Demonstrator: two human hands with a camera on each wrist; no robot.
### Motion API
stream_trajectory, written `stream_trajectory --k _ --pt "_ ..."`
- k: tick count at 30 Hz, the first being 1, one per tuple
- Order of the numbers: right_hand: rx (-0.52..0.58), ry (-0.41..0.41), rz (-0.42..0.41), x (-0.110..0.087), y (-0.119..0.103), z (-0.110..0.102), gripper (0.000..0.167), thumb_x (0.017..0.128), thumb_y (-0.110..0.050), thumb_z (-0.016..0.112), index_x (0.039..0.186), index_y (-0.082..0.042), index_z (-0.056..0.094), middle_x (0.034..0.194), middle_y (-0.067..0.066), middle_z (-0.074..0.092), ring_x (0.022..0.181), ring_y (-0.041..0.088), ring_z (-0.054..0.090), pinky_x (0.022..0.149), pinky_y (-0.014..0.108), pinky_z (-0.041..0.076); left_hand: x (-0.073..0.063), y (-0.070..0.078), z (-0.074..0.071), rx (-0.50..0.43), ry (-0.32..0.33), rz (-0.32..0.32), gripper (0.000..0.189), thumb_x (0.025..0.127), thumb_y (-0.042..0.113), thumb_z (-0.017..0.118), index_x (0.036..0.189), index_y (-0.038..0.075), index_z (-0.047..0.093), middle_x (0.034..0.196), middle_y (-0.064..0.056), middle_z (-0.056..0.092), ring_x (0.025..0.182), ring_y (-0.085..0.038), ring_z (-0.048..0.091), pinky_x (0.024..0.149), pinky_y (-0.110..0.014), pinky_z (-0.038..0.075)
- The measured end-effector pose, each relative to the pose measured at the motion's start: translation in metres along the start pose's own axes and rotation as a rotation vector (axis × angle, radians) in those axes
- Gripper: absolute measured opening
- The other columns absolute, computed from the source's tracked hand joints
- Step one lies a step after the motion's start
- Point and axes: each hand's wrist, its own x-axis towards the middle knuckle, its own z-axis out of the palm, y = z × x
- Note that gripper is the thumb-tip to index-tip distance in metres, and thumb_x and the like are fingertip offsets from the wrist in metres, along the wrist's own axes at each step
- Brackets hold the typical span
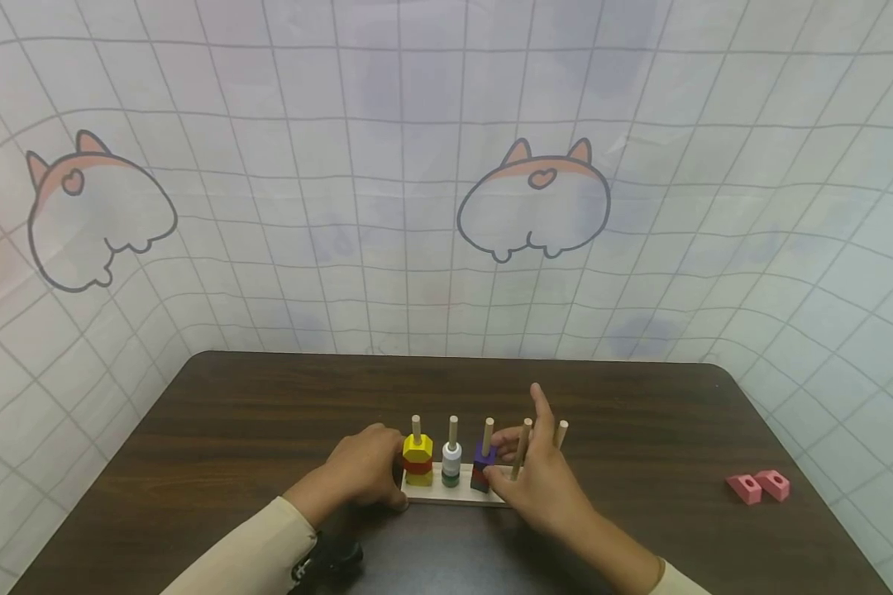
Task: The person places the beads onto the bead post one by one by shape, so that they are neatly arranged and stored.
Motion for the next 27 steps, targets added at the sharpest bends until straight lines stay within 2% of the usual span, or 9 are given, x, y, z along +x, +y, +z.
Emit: stream_trajectory --k 6,10,15,19,22,27 --pt "-0.030 -0.016 -0.011 -0.004 0.002 0.000 0.125 0.077 -0.002 0.088 0.160 -0.010 -0.005 0.123 0.007 0.067 0.107 0.024 0.069 0.093 0.041 0.054 -0.001 0.001 -0.001 -0.021 0.007 0.015 0.044 0.053 0.032 0.096 0.087 0.021 0.069 0.081 0.011 0.059 0.087 -0.017 0.054 0.067 -0.047 0.050" --pt "-0.085 -0.059 -0.042 -0.011 0.005 -0.004 0.119 0.080 -0.006 0.087 0.161 -0.011 0.000 0.137 0.013 0.062 0.117 0.031 0.066 0.097 0.049 0.051 -0.002 0.001 -0.003 -0.026 0.007 0.017 0.045 0.053 0.031 0.096 0.088 0.020 0.070 0.081 0.011 0.059 0.087 -0.017 0.054 0.066 -0.047 0.050" --pt "-0.164 -0.186 -0.089 -0.021 0.011 -0.016 0.105 0.087 -0.012 0.082 0.160 -0.002 0.007 0.147 0.024 0.051 0.120 0.038 0.063 0.096 0.048 0.051 -0.002 0.001 -0.004 -0.026 0.005 0.019 0.045 0.054 0.031 0.097 0.089 0.019 0.070 0.080 0.010 0.059 0.085 -0.017 0.053 0.066 -0.046 0.050" --pt "-0.193 -0.298 -0.119 -0.029 0.018 -0.029 0.096 0.091 -0.016 0.078 0.156 0.007 0.011 0.146 0.031 0.049 0.115 0.040 0.065 0.092 0.047 0.053 -0.003 0.001 -0.003 -0.023 0.007 0.024 0.045 0.054 0.031 0.096 0.090 0.020 0.071 0.081 0.010 0.059 0.085 -0.017 0.053 0.066 -0.046 0.050" --pt "-0.221 -0.357 -0.128 -0.035 0.025 -0.039 0.088 0.093 -0.018 0.076 0.156 0.004 0.019 0.143 0.026 0.054 0.116 0.036 0.066 0.093 0.047 0.053 -0.003 0.000 -0.002 -0.023 0.011 0.031 0.045 0.054 0.032 0.096 0.090 0.020 0.071 0.082 0.010 0.060 0.086 -0.017 0.053 0.066 -0.046 0.050" --pt "-0.309 -0.396 -0.166 -0.043 0.040 -0.059 0.060 0.094 -0.021 0.075 0.144 -0.005 0.048 0.131 0.008 0.066 0.112 0.024 0.067 0.092 0.045 0.054 -0.002 -0.001 -0.001 -0.026 0.011 0.033 0.045 0.055 0.032 0.096 0.090 0.020 0.071 0.082 0.010 0.060 0.087 -0.017 0.053 0.067 -0.046 0.050"
